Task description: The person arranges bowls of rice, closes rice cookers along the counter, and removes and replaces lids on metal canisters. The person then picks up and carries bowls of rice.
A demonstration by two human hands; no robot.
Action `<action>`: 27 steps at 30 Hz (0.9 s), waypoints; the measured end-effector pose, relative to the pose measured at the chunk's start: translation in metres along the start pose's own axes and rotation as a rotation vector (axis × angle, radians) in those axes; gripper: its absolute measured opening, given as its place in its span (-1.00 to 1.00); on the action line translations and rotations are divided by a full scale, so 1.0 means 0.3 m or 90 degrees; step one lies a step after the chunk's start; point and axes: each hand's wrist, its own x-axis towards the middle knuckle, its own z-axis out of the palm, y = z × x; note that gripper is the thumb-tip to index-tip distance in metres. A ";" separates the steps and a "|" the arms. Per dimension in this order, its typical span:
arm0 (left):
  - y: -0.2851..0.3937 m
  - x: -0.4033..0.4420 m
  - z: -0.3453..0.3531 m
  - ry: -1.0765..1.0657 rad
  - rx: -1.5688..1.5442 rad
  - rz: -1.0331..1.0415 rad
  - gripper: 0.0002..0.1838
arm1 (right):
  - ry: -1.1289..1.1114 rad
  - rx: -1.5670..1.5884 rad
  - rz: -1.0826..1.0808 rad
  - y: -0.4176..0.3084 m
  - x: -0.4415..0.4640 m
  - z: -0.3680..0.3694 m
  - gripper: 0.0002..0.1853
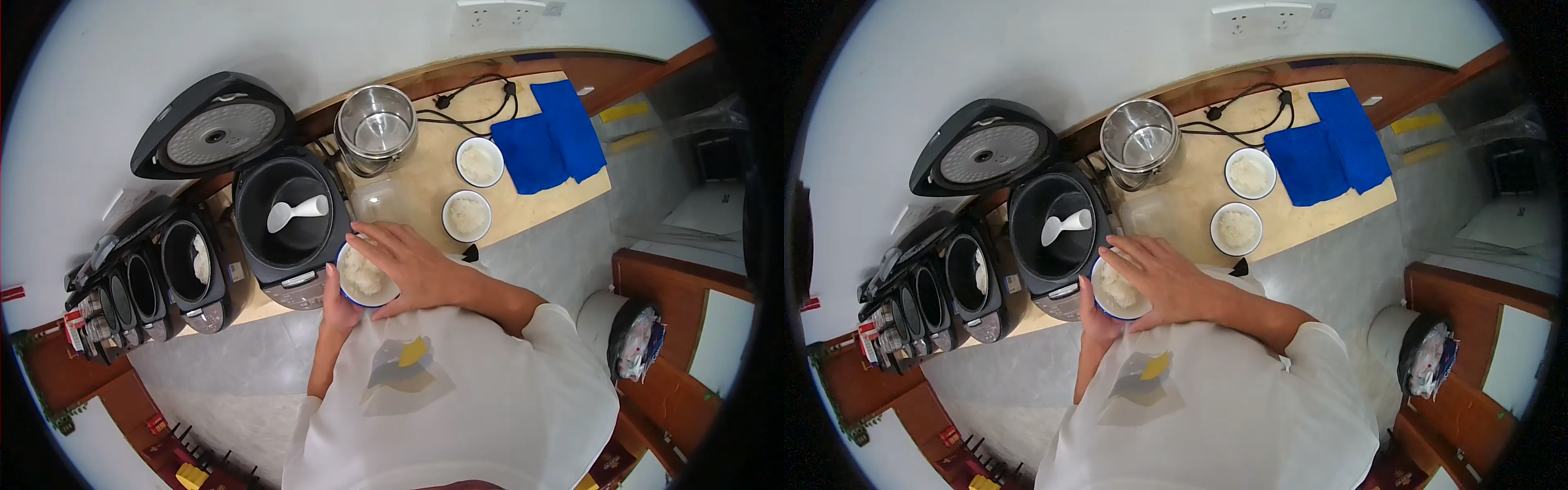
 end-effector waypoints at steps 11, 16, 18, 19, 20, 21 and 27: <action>0.034 0.057 0.076 -0.106 0.175 0.086 -0.12 | 0.147 0.007 0.154 0.163 -0.074 -0.031 0.12; 0.064 0.025 0.077 -0.076 0.233 0.196 -0.23 | 0.267 -0.106 0.303 0.347 -0.086 -0.046 0.11; 0.070 0.011 0.077 -0.043 0.253 0.269 -0.37 | 0.276 -0.184 0.327 0.416 -0.086 -0.033 0.11; 0.073 0.011 0.074 -0.040 0.253 0.273 -0.37 | 0.274 -0.183 0.323 0.445 -0.082 -0.030 0.11; 0.078 0.008 0.068 -0.014 0.264 0.310 -0.44 | 0.253 -0.197 0.318 0.471 -0.078 -0.027 0.12; 0.081 0.005 0.063 0.014 0.274 0.347 -0.52 | 0.230 -0.210 0.311 0.487 -0.076 -0.024 0.12; 0.103 -0.003 0.021 0.183 0.279 0.454 -0.69 | 0.155 -0.250 0.338 0.540 -0.057 -0.005 0.16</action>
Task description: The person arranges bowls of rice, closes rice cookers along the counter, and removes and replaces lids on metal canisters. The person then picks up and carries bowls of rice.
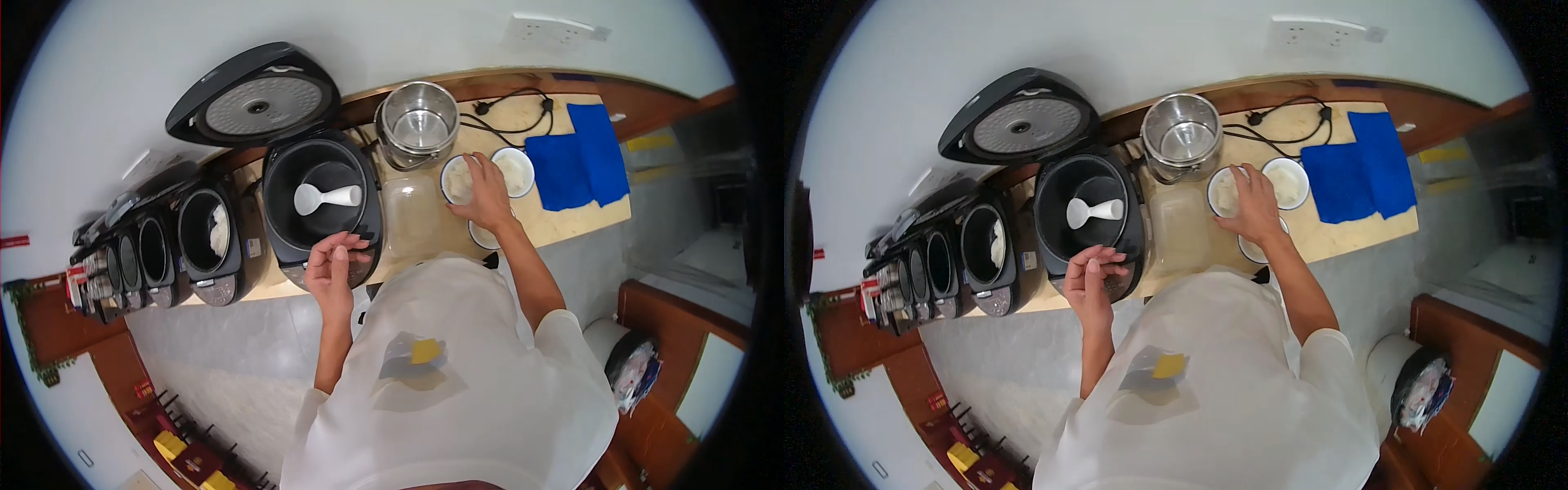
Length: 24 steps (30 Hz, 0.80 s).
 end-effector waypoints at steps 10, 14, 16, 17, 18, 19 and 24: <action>-0.012 0.025 -0.029 0.152 0.064 0.067 -0.79 | -0.002 -0.045 -0.056 0.034 0.032 0.074 0.20; -0.031 0.033 -0.032 0.161 0.080 0.086 -0.87 | -0.008 -0.022 -0.057 0.034 0.044 0.078 0.20; -0.043 0.036 -0.033 0.170 0.099 0.089 -0.88 | -0.014 -0.021 -0.060 0.037 0.041 0.081 0.20; -0.051 0.040 -0.034 0.174 0.132 0.112 -0.87 | -0.004 -0.019 -0.067 0.041 0.040 0.084 0.19; -0.059 0.043 -0.036 0.176 0.164 0.135 -0.87 | 0.006 -0.018 -0.075 0.036 0.038 0.081 0.19; -0.066 0.044 -0.038 0.180 0.164 0.135 -0.87 | 0.004 -0.019 -0.078 0.032 0.033 0.074 0.19; -0.089 0.052 -0.054 0.184 0.308 0.182 -0.91 | 0.034 0.012 -0.022 -0.006 -0.006 -0.032 0.05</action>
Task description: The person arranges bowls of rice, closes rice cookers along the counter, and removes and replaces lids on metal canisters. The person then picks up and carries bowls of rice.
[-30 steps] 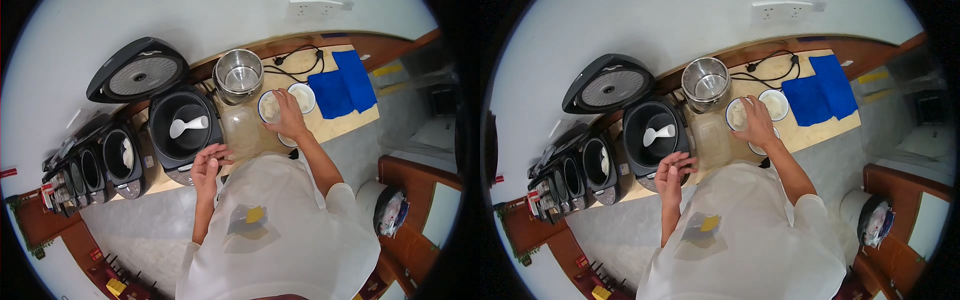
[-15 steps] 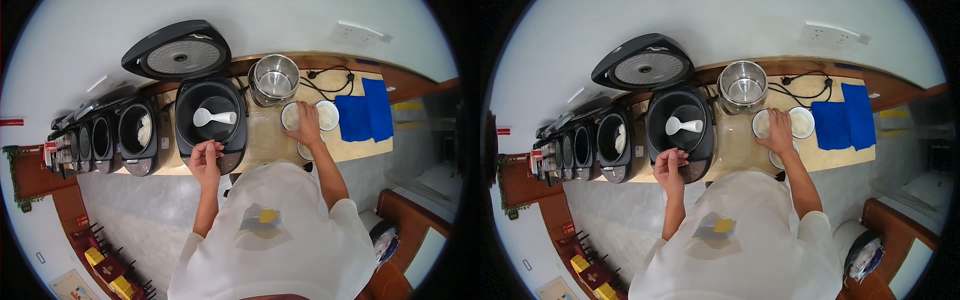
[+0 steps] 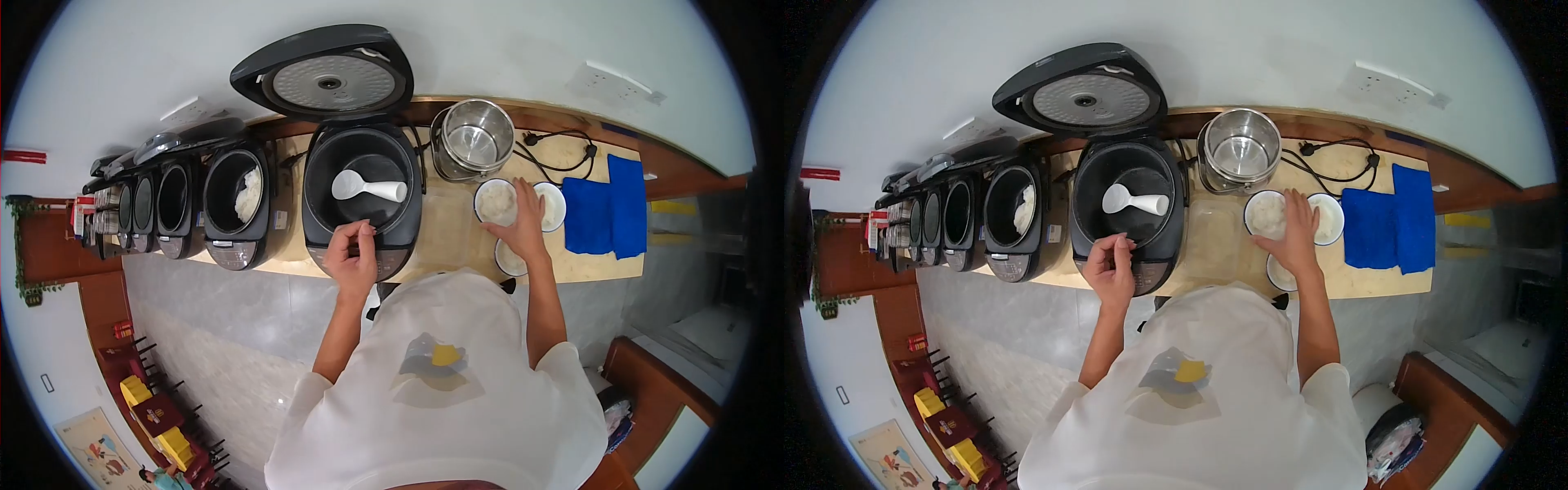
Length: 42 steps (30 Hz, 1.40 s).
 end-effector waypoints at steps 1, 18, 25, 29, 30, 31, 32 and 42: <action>0.008 0.002 0.007 0.004 0.002 -0.002 -0.91 | -0.003 0.001 -0.004 -0.016 0.002 -0.021 0.05; 0.031 0.003 0.043 0.041 0.161 0.164 -0.97 | 0.057 0.142 -0.457 -0.611 0.213 0.145 -0.53; 0.023 -0.004 0.045 0.034 0.162 0.153 -0.96 | -0.174 -0.020 -0.361 -0.590 0.209 0.181 -0.54; 0.029 0.000 0.042 0.026 0.165 0.160 -0.96 | -0.057 0.157 -0.358 -0.543 0.178 0.126 -0.60; 0.028 0.001 0.043 0.023 0.170 0.161 -0.96 | -0.027 0.217 -0.350 -0.530 0.171 0.086 -0.60; 0.027 0.002 0.044 0.021 0.168 0.158 -0.96 | -0.029 0.215 -0.347 -0.516 0.163 0.049 -0.60; 0.026 0.000 0.043 0.020 0.168 0.162 -0.96 | 0.045 0.234 -0.325 -0.501 0.152 0.009 -0.61; 0.024 0.002 0.040 -0.003 0.204 0.168 -0.97 | 0.348 0.387 0.027 -0.244 0.134 -0.294 -0.66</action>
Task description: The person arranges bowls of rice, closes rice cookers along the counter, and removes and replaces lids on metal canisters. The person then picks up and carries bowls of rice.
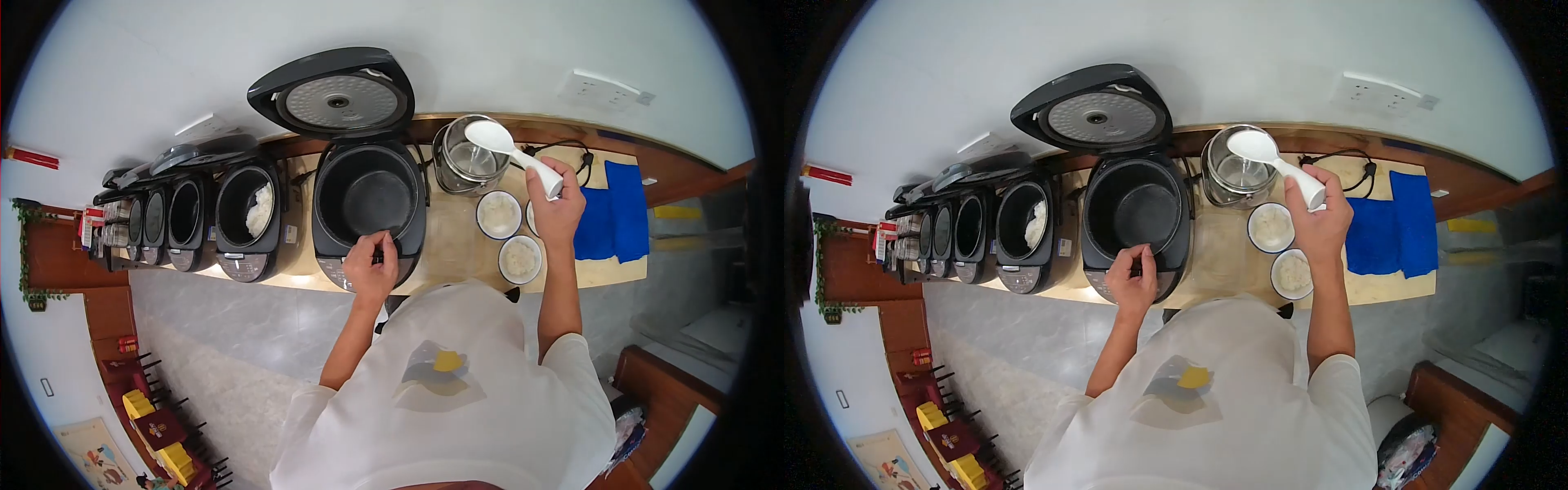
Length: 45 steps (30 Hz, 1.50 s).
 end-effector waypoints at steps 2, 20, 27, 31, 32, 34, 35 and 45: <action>0.008 0.006 0.005 0.006 -0.009 0.001 -0.99 | -0.011 -0.062 0.024 0.026 0.004 -0.004 -0.65; 0.013 0.008 0.010 0.019 0.005 0.019 -0.97 | -0.107 -0.136 0.042 0.112 0.026 0.087 -0.58; -0.001 -0.003 0.011 -0.011 0.009 -0.007 -0.94 | -0.118 -0.091 0.055 0.106 0.037 0.083 -0.55; -0.013 -0.010 0.019 -0.011 0.019 -0.031 -0.98 | -0.161 -0.113 0.027 0.149 0.049 0.092 -0.54; -0.011 -0.010 0.019 -0.018 0.016 -0.031 -0.98 | -0.158 -0.117 0.032 0.150 0.047 0.087 -0.54; -0.001 -0.003 0.017 -0.013 0.015 -0.023 -0.98 | -0.175 -0.090 0.024 0.144 0.051 0.080 -0.55; 0.005 -0.001 0.015 -0.016 0.014 -0.023 -0.98 | -0.187 -0.098 0.027 0.143 0.052 0.073 -0.57; 0.001 -0.009 0.019 -0.024 0.009 -0.036 -0.94 | -0.027 -0.041 0.093 0.183 0.013 -0.044 -0.72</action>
